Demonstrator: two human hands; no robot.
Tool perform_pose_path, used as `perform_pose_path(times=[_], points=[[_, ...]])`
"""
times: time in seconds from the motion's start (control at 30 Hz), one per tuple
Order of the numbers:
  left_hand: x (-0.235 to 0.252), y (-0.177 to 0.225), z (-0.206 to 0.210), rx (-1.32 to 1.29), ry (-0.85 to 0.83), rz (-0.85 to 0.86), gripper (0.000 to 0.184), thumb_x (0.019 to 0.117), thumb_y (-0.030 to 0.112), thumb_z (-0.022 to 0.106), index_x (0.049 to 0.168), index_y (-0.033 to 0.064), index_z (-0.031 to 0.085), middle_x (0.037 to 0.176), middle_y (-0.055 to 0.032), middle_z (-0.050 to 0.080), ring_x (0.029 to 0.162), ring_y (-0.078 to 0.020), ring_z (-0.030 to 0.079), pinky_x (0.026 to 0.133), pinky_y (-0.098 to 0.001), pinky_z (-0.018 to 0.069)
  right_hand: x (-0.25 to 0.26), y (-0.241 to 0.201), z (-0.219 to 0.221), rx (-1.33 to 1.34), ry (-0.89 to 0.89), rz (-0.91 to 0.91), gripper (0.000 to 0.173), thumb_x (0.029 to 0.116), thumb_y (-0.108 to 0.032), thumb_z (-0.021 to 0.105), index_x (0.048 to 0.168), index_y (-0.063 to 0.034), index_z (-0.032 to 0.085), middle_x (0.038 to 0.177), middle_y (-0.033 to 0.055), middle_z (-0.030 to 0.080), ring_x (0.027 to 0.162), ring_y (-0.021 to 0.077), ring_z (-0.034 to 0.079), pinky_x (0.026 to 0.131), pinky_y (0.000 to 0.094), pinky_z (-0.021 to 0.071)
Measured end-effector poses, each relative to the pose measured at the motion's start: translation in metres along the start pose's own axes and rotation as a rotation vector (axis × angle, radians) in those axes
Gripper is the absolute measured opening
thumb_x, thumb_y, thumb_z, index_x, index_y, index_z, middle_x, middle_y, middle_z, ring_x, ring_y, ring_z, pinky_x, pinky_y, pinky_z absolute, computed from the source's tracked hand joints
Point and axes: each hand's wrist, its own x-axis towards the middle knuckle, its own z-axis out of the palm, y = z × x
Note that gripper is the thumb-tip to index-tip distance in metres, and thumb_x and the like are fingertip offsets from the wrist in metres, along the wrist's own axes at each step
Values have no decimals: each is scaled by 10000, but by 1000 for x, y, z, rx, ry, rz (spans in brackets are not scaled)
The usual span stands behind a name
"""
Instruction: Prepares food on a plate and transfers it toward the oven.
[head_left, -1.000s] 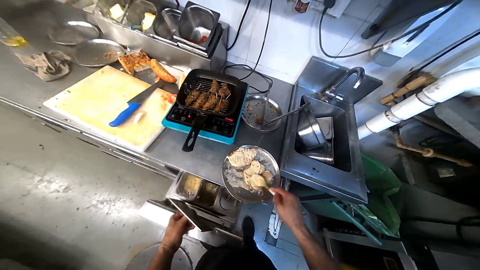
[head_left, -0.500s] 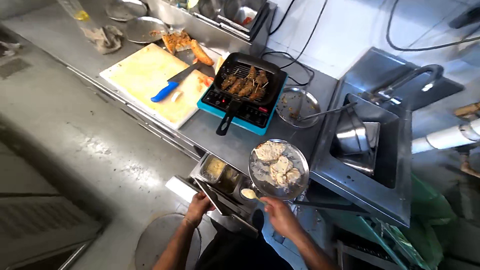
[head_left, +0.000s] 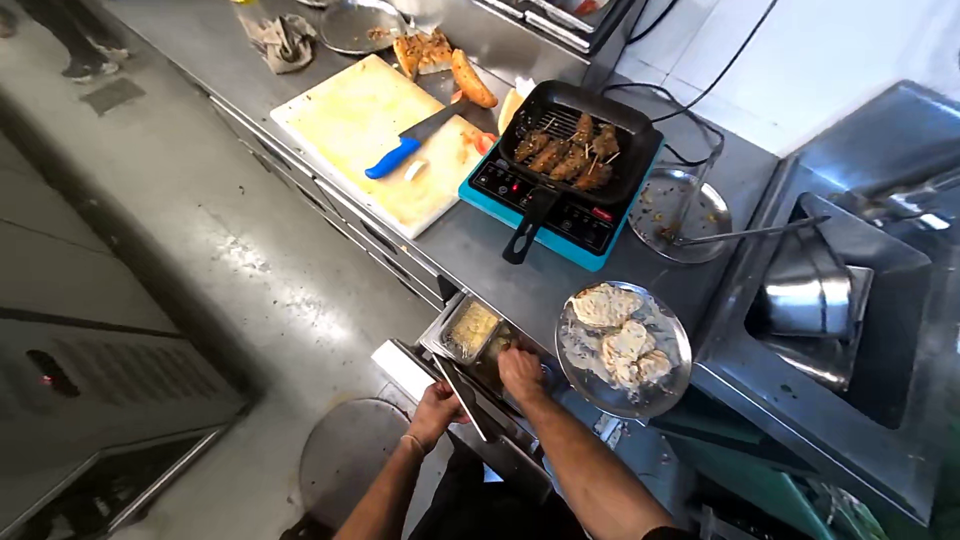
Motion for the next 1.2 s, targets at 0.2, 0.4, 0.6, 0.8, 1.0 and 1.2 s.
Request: perform_pose_path(times=[0.2, 0.4, 0.6, 0.8, 1.0, 1.2], points=[[-2, -5, -5, -13, -10, -18, 72, 997, 25, 602, 974, -31, 641, 761, -95, 717, 648, -181, 714, 641, -333, 629, -29, -4, 2, 141, -196, -119, 265, 977, -128, 592, 1208, -43, 689, 1289, 195, 651, 1190, 379, 634, 963, 580, 521], [-6, -5, -8, -29, 7, -14, 56, 998, 23, 593, 984, -20, 626, 763, -88, 714, 643, -176, 706, 626, -329, 622, -61, 54, -14, 616, -186, -129, 342, 1023, -97, 493, 1305, -70, 684, 1207, 167, 697, 1132, 295, 661, 1024, 499, 505], [-7, -8, -7, 9, 4, 44, 89, 987, 32, 567, 1046, -14, 616, 763, -84, 719, 623, -171, 701, 584, -325, 615, -189, 152, -38, 892, 362, -125, 336, 1041, -116, 486, 1304, -66, 689, 1138, 83, 731, 992, 150, 705, 928, 350, 581], [-4, -6, -4, 33, 41, 51, 60, 981, 33, 565, 1015, 12, 609, 731, -60, 707, 599, -152, 691, 562, -307, 609, -197, 199, -22, 357, 1136, 167, 357, 965, -19, 515, 1268, -21, 704, 1023, 189, 693, 746, 282, 695, 636, 438, 601], [-2, -2, -2, 49, 47, 47, 68, 978, 26, 544, 996, 16, 609, 722, -60, 702, 588, -145, 682, 549, -297, 598, -175, 212, 6, 283, 1041, 234, 389, 936, 19, 557, 1275, -84, 718, 1047, 179, 697, 703, 303, 707, 560, 468, 595], [2, -3, 1, 73, 49, 70, 97, 997, 41, 542, 1055, -1, 607, 751, -73, 709, 610, -157, 690, 562, -308, 606, -177, 224, -12, 586, 937, 120, 336, 957, -49, 529, 1206, -64, 753, 932, 119, 725, 779, 231, 697, 724, 424, 606]])
